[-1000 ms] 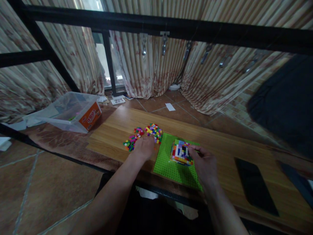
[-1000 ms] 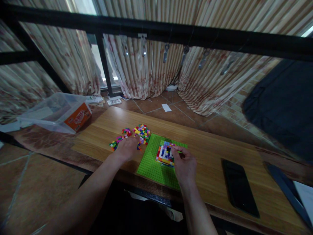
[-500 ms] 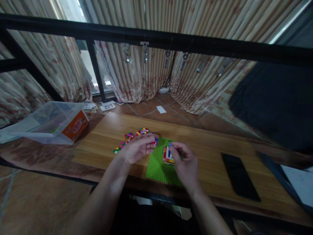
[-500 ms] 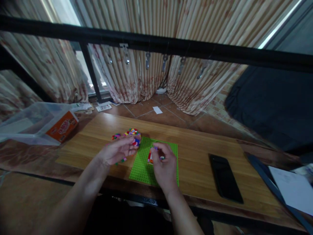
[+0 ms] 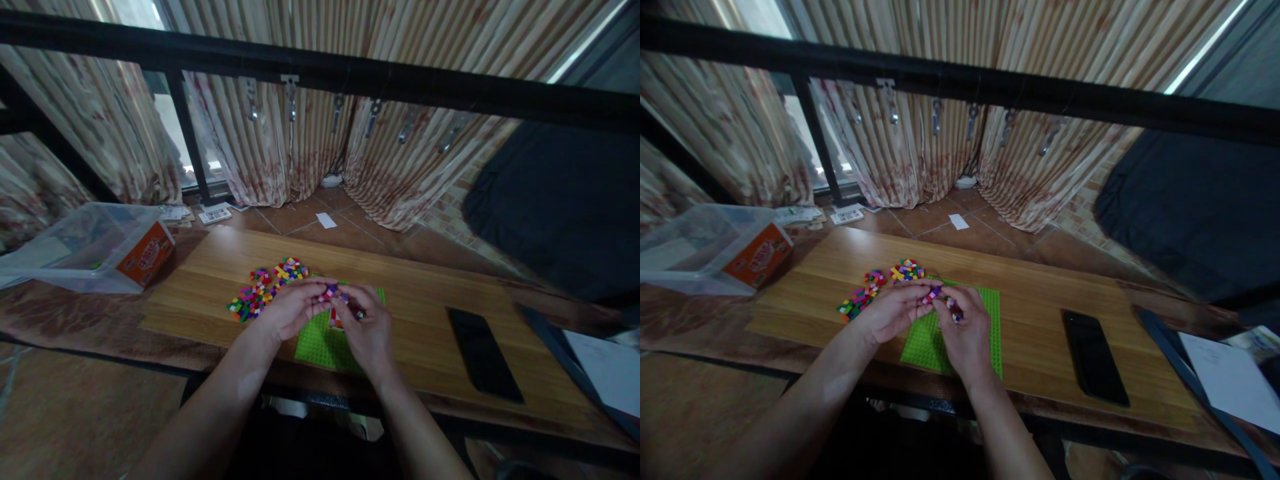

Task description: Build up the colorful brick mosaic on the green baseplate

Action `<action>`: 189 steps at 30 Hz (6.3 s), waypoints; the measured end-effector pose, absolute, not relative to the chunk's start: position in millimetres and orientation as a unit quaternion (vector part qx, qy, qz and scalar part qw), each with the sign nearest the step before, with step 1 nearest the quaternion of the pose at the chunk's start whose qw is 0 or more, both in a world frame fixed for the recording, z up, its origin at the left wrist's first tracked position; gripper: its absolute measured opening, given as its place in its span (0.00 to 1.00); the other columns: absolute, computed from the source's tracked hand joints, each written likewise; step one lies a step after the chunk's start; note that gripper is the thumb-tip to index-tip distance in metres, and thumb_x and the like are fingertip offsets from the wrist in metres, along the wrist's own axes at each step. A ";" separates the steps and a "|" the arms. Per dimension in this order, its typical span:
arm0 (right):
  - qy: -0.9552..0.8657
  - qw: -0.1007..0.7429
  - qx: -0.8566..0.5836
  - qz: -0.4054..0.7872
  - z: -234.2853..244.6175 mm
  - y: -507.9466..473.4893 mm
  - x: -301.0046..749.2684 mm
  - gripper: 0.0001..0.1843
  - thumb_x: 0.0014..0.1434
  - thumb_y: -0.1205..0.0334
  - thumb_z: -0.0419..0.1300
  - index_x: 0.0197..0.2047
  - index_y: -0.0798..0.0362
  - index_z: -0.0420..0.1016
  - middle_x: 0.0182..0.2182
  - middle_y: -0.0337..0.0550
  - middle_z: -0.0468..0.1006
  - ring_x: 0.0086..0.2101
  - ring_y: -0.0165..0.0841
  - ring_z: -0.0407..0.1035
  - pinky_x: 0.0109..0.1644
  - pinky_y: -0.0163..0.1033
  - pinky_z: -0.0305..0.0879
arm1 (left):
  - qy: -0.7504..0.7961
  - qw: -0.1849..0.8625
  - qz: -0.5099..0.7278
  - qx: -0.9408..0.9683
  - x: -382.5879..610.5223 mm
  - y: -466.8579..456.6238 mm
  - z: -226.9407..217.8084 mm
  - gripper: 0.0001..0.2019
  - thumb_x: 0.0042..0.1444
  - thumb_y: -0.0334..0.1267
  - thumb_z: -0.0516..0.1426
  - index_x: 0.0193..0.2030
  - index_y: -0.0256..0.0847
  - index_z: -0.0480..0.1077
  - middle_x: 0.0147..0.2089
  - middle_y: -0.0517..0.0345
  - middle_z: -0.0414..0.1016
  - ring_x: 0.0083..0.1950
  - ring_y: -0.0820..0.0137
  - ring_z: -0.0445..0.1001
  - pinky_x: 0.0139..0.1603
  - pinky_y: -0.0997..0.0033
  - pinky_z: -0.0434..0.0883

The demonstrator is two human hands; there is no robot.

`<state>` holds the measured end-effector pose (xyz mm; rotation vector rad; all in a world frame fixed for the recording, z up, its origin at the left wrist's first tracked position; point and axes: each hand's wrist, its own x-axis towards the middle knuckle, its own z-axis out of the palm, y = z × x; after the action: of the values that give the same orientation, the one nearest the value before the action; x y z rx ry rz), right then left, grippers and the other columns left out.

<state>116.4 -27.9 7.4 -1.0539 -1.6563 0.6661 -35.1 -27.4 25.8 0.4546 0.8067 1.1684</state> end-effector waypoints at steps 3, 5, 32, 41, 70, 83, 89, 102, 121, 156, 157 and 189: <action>-0.690 0.503 -0.446 0.269 7.3 -29.0 116.6 0.09 0.59 0.58 0.61 0.42 0.49 0.79 0.40 0.44 0.76 0.38 0.34 0.72 0.40 0.40 0.71 | 0.372 0.718 0.543 0.226 -33.0 -28.1 23.9 0.08 0.50 0.21 0.61 0.36 0.31 0.79 0.36 0.51 0.80 0.38 0.74 0.77 0.46 0.74 0.72; -0.684 0.502 -0.453 0.275 7.9 -29.2 117.0 0.10 0.59 0.57 0.60 0.42 0.49 0.79 0.39 0.44 0.76 0.37 0.34 0.72 0.39 0.41 0.71 | 0.372 0.713 0.549 0.225 -31.5 -27.8 22.0 0.08 0.49 0.21 0.62 0.36 0.32 0.79 0.36 0.53 0.80 0.37 0.74 0.77 0.47 0.72 0.72; -0.422 0.573 -0.429 0.557 5.5 -22.2 117.4 0.13 0.47 0.51 0.69 0.29 0.52 0.78 0.19 0.33 0.70 0.21 0.26 0.60 0.26 0.34 0.62 | 0.432 0.646 0.526 0.346 -6.6 -28.3 27.9 0.15 0.37 0.41 0.70 0.28 0.34 0.74 0.26 0.62 0.71 0.27 0.78 0.64 0.30 0.76 0.59; -0.442 0.561 -0.441 0.544 3.7 -17.7 124.8 0.13 0.48 0.50 0.68 0.30 0.51 0.79 0.19 0.33 0.71 0.20 0.27 0.61 0.27 0.36 0.62 | 0.447 0.641 0.524 0.339 -9.2 -28.1 31.7 0.14 0.37 0.42 0.69 0.26 0.35 0.72 0.22 0.64 0.68 0.23 0.81 0.59 0.24 0.77 0.53; -0.784 0.329 -0.468 0.242 -1.1 -18.4 170.5 0.08 0.58 0.59 0.60 0.32 0.48 0.81 0.36 0.43 0.78 0.37 0.37 0.73 0.45 0.44 0.67 | 0.501 0.597 0.539 0.319 -31.0 -22.6 33.2 0.10 0.40 0.37 0.67 0.26 0.35 0.72 0.24 0.63 0.69 0.20 0.82 0.54 0.22 0.75 0.46; -0.725 0.344 -0.526 0.283 -8.1 -6.6 167.3 0.10 0.50 0.54 0.66 0.26 0.52 0.76 0.30 0.41 0.74 0.28 0.32 0.68 0.35 0.40 0.63 | 0.499 0.604 0.537 0.312 -30.6 -24.5 35.5 0.10 0.39 0.36 0.68 0.26 0.36 0.72 0.22 0.66 0.66 0.22 0.81 0.57 0.24 0.76 0.52; -0.722 0.333 -0.534 0.287 -8.2 -4.3 163.9 0.10 0.49 0.55 0.66 0.23 0.52 0.73 0.28 0.39 0.70 0.26 0.30 0.65 0.33 0.38 0.62 | 0.505 0.620 0.519 0.304 -24.0 -25.1 35.1 0.09 0.42 0.35 0.66 0.25 0.37 0.70 0.19 0.68 0.64 0.21 0.80 0.57 0.26 0.75 0.55; -0.673 0.386 -0.535 0.333 -6.4 -11.2 165.9 0.13 0.53 0.50 0.63 0.29 0.51 0.78 0.30 0.42 0.77 0.31 0.35 0.70 0.38 0.40 0.64 | 0.511 0.598 0.490 0.377 -16.9 -24.1 22.3 0.07 0.44 0.36 0.66 0.26 0.36 0.73 0.21 0.66 0.67 0.26 0.78 0.62 0.30 0.76 0.60; -0.517 0.473 -0.463 0.543 5.5 -18.3 145.1 0.15 0.45 0.48 0.70 0.27 0.52 0.79 0.23 0.37 0.77 0.25 0.30 0.67 0.34 0.37 0.64 | 0.468 0.572 0.440 0.511 -7.0 -21.0 15.8 0.03 0.50 0.32 0.60 0.28 0.34 0.73 0.25 0.64 0.68 0.28 0.77 0.63 0.32 0.75 0.60; -0.768 0.305 -0.515 0.226 -0.6 -19.7 161.6 0.09 0.58 0.57 0.59 0.32 0.49 0.79 0.30 0.41 0.81 0.30 0.36 0.74 0.38 0.40 0.65 | 0.524 0.530 0.459 0.484 -32.0 -18.7 17.7 0.05 0.46 0.35 0.62 0.28 0.36 0.74 0.25 0.64 0.70 0.28 0.76 0.64 0.32 0.74 0.60; -0.764 0.309 -0.517 0.232 -0.6 -20.3 161.9 0.09 0.58 0.57 0.59 0.32 0.49 0.79 0.30 0.41 0.81 0.30 0.36 0.74 0.38 0.40 0.65 | 0.523 0.530 0.460 0.484 -32.2 -18.8 17.5 0.05 0.45 0.35 0.62 0.28 0.36 0.74 0.25 0.64 0.70 0.28 0.76 0.64 0.32 0.74 0.60; -0.640 0.342 -0.615 0.309 -8.1 -4.8 164.1 0.13 0.43 0.52 0.68 0.28 0.53 0.78 0.25 0.43 0.80 0.25 0.34 0.71 0.31 0.39 0.62 | 0.530 0.528 0.441 0.496 -29.5 -17.4 12.4 0.05 0.46 0.35 0.62 0.28 0.36 0.74 0.25 0.64 0.71 0.29 0.75 0.65 0.33 0.73 0.60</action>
<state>164.1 -4.8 -8.1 -1.5982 -1.6642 0.8042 -29.5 -17.4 12.4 1.1856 1.2669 1.0528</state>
